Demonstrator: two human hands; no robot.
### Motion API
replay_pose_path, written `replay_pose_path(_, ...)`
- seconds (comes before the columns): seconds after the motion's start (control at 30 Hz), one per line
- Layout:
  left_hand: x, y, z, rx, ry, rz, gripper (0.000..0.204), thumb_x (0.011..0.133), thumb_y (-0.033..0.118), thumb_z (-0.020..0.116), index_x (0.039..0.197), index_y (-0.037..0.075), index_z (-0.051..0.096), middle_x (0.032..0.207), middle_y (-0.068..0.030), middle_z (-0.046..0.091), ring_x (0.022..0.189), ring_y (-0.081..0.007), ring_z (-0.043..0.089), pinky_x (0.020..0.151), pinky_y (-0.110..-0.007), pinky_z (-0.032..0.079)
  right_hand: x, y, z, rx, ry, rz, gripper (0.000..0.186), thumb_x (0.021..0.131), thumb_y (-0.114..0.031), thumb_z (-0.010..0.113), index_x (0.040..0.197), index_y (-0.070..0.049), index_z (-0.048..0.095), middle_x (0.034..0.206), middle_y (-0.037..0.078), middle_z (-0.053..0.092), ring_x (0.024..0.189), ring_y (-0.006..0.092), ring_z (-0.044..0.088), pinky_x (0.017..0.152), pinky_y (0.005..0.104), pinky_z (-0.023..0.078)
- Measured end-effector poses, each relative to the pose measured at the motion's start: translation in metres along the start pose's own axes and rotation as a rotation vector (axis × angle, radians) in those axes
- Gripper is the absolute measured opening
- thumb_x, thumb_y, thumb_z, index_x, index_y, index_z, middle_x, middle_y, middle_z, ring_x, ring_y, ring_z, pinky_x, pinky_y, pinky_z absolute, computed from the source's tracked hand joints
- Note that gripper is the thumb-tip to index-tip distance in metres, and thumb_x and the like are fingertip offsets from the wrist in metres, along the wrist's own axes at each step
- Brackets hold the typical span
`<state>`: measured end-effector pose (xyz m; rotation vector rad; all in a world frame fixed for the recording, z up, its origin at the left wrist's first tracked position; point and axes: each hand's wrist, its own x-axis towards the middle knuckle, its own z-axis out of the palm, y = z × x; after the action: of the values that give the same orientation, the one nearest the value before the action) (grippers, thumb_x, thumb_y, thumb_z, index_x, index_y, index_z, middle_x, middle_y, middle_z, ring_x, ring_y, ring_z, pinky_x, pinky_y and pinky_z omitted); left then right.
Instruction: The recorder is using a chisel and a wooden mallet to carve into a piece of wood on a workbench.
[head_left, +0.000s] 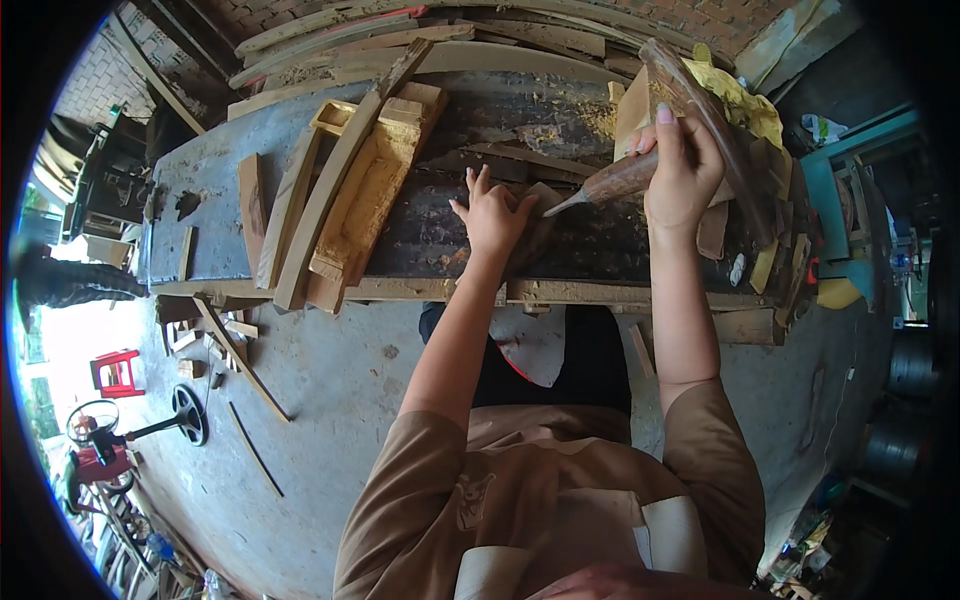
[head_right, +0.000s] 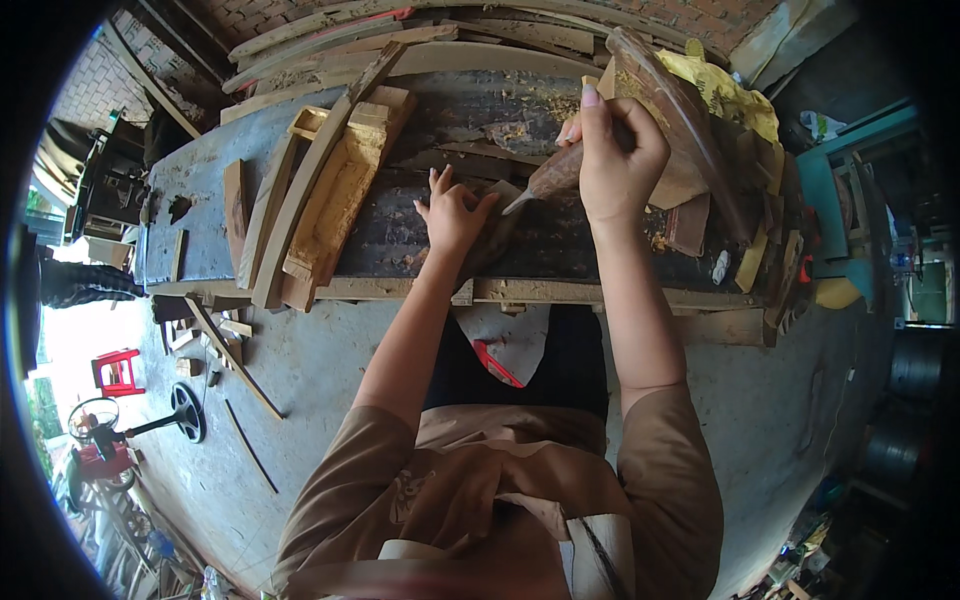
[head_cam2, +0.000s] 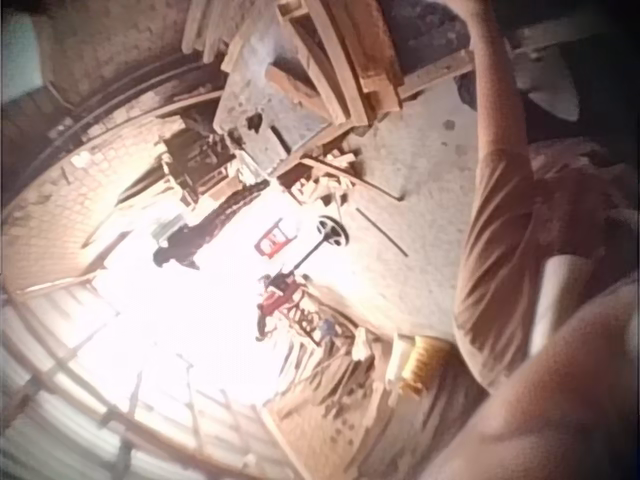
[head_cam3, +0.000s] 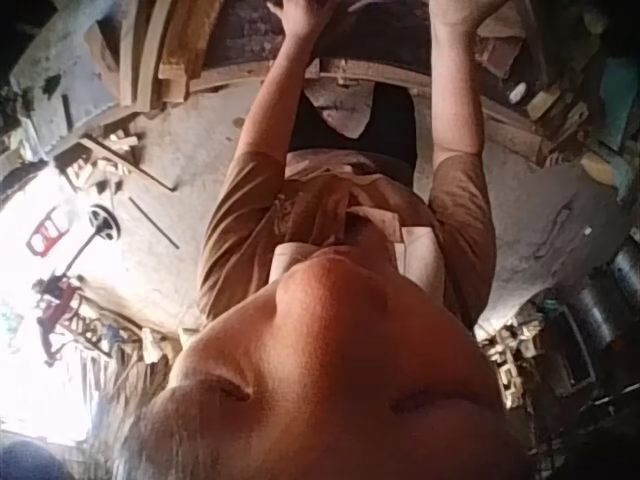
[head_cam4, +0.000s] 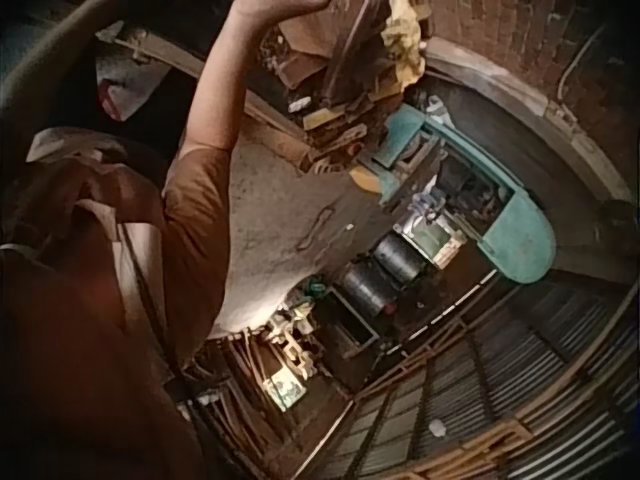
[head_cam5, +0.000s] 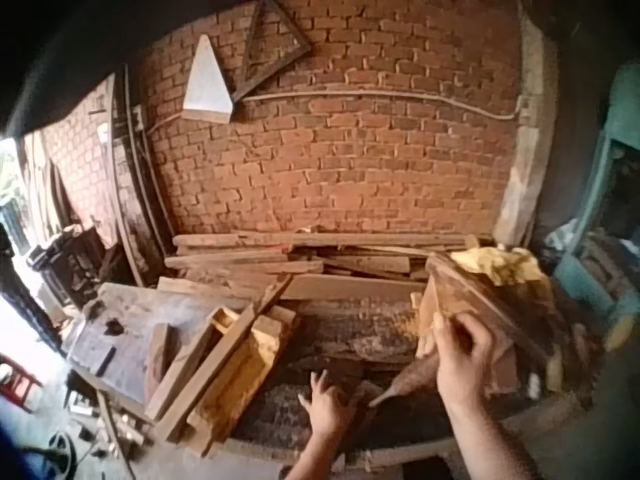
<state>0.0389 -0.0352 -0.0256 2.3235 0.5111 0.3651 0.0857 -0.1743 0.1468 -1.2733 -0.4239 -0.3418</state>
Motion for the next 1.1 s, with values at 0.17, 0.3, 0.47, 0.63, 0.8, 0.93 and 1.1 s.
replay_pose_path(0.17, -0.001, -0.001, -0.001, 0.0, 0.001, -0.007, 0.032, 0.068, 0.035, 0.07, 0.066, 0.005, 0.059, 0.132, -0.0186, 0.036, 0.129, -0.0355, 0.02, 0.094, -0.068, 0.013, 0.003, -0.001, 0.005, -0.017, -0.021, -0.027, 0.025, 0.085, -0.012, 0.057, 0.065, -0.001, 0.048, 0.055, 0.004, 0.051, 0.052, 0.0111, 0.05, 0.052, 0.0253, 0.043)
replay_pose_path(0.3, -0.001, 0.0, -0.002, 0.004, -0.003, -0.008, 0.032, 0.068, 0.036, 0.069, 0.066, 0.005, 0.059, 0.132, -0.0188, 0.036, 0.129, -0.0354, 0.02, 0.094, -0.068, 0.013, 0.004, 0.001, 0.007, -0.014, -0.021, 0.006, 0.026, 0.084, -0.013, 0.058, 0.064, -0.001, 0.048, 0.055, 0.004, 0.051, 0.052, 0.011, 0.05, 0.052, 0.0253, 0.043)
replay_pose_path(0.47, -0.003, 0.0, 0.001, 0.028, 0.044, 0.014, 0.038, 0.066, 0.039, 0.072, 0.063, 0.005, 0.056, 0.132, -0.0176, 0.038, 0.129, -0.0347, 0.023, 0.092, -0.069, 0.017, 0.006, 0.009, 0.007, -0.064, -0.026, 0.064, 0.026, 0.084, -0.014, 0.058, 0.065, -0.001, 0.049, 0.056, 0.003, 0.051, 0.052, 0.0101, 0.05, 0.053, 0.0241, 0.042)
replay_pose_path(0.63, -0.002, -0.001, 0.0, 0.011, 0.0, -0.008, 0.035, 0.068, 0.038, 0.069, 0.066, 0.004, 0.059, 0.132, -0.0193, 0.037, 0.129, -0.0358, 0.02, 0.095, -0.067, 0.014, -0.003, 0.004, 0.015, -0.123, -0.045, 0.051, 0.026, 0.084, -0.015, 0.058, 0.064, -0.001, 0.048, 0.056, 0.002, 0.052, 0.052, 0.0086, 0.05, 0.053, 0.022, 0.041)
replay_pose_path(0.8, 0.0, -0.004, 0.005, 0.023, 0.066, 0.023, 0.037, 0.065, 0.038, 0.072, 0.063, 0.005, 0.056, 0.131, -0.0196, 0.039, 0.128, -0.036, 0.023, 0.091, -0.069, 0.019, -0.02, -0.002, 0.011, -0.194, 0.004, 0.01, 0.024, 0.083, -0.013, 0.06, 0.066, -0.002, 0.047, 0.057, 0.0, 0.052, 0.054, 0.0054, 0.05, 0.052, 0.0188, 0.039)
replay_pose_path(0.93, -0.001, -0.007, 0.005, 0.01, 0.082, 0.035, 0.036, 0.065, 0.038, 0.072, 0.066, 0.005, 0.057, 0.13, -0.0201, 0.039, 0.129, -0.0367, 0.022, 0.09, -0.069, 0.019, -0.037, -0.005, 0.01, -0.24, 0.09, -0.045, 0.02, 0.079, -0.008, 0.065, 0.07, -0.002, 0.048, 0.061, 0.0, 0.053, 0.055, 0.0045, 0.049, 0.052, 0.0182, 0.038)
replay_pose_path(1.1, -0.005, 0.004, -0.003, -0.043, 0.136, 0.076, 0.028, 0.069, 0.029, 0.069, 0.078, 0.005, 0.058, 0.124, -0.0185, 0.046, 0.124, -0.0346, 0.033, 0.095, -0.06, 0.024, -0.044, -0.002, 0.004, -0.288, 0.053, -0.061, 0.02, 0.078, -0.008, 0.066, 0.072, -0.002, 0.048, 0.065, -0.001, 0.052, 0.06, 0.0036, 0.048, 0.056, 0.0184, 0.039)
